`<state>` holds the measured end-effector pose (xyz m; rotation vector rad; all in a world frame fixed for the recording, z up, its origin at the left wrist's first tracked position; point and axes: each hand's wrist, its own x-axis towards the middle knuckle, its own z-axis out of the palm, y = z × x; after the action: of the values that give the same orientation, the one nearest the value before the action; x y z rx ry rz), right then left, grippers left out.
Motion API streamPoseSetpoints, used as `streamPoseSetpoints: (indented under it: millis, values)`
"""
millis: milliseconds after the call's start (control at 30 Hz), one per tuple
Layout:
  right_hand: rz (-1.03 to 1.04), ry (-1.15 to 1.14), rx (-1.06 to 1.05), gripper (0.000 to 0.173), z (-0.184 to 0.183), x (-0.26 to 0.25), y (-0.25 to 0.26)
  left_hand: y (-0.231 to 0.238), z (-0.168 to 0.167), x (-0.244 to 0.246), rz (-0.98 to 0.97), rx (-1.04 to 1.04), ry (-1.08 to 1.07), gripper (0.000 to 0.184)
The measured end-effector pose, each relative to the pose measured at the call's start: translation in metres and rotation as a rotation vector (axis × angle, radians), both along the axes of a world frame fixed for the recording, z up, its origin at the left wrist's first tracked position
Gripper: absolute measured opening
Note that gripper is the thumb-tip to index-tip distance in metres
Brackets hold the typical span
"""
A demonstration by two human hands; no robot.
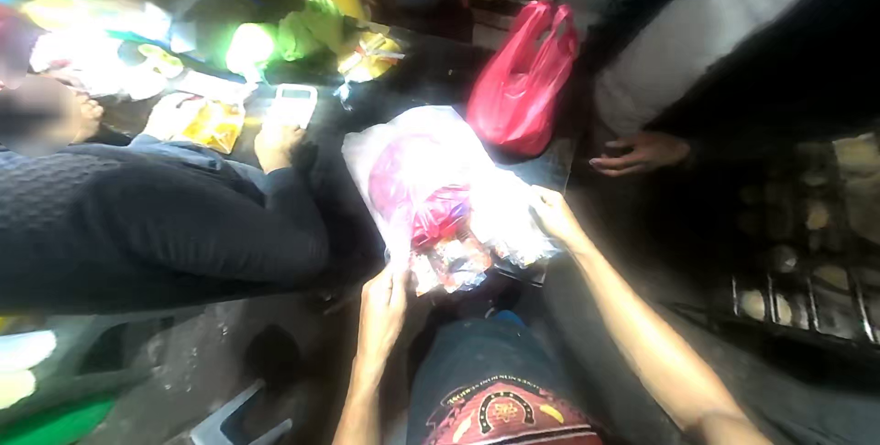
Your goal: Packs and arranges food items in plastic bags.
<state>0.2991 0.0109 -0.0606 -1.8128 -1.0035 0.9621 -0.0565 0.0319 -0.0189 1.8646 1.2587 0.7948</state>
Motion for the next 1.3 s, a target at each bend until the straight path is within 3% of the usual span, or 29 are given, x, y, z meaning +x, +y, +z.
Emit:
streamPoseSetpoints:
  millis: [100, 300, 433, 533, 633, 733, 900, 967, 1033, 1133, 1233, 1300]
  values:
    - [-0.095, 0.190, 0.092, 0.028, 0.030, -0.006, 0.000, 0.012, 0.048, 0.003, -0.093, 0.026, -0.209, 0.035]
    - [-0.023, 0.449, 0.438, 0.020, 0.145, -0.003, 0.019, 0.065, 0.158, 0.028, -0.100, -0.018, -0.562, 0.025]
    - [-0.045, 0.614, 0.550, 0.029, 0.197, -0.002, 0.027, 0.079, 0.192, 0.051, -0.152, -0.068, -0.766, 0.020]
    - [-0.134, 0.818, 0.593, 0.031, 0.205, -0.010, 0.016, 0.090, 0.186, 0.068, -0.198, -0.001, -0.758, 0.019]
    - [-0.133, 0.790, 0.618, 0.026, 0.213, -0.020, -0.005, 0.079, 0.190, 0.077, -0.342, -0.026, -0.566, 0.027]
    - [-0.149, 0.706, 0.683, 0.024, 0.215, -0.018, -0.039, 0.075, 0.186, 0.078, -0.449, -0.102, -0.534, 0.028]
    - [-0.254, 0.602, 0.846, 0.022, 0.220, -0.021, -0.061, 0.075, 0.166, 0.114, -0.293, -0.019, -0.539, 0.032]
    - [-0.384, 0.667, 0.873, 0.026, 0.227, -0.009, -0.071, 0.081, 0.159, 0.118, -0.363, 0.063, -0.592, 0.035]
    - [-0.527, 0.729, 0.936, 0.026, 0.230, -0.008, -0.079, 0.077, 0.159, 0.117, -0.596, 0.061, -0.595, 0.051]
    - [-0.594, 0.819, 1.064, 0.030, 0.225, -0.012, -0.084, 0.063, 0.143, 0.110, -0.892, 0.025, -0.486, 0.109]
    - [-0.560, 0.811, 1.116, 0.038, 0.214, -0.020, -0.081, 0.043, 0.112, 0.116, -0.879, 0.025, -0.414, 0.127]
    - [-0.572, 0.768, 1.080, 0.037, 0.212, -0.023, -0.078, 0.037, 0.101, 0.119, -0.817, 0.008, -0.465, 0.126]
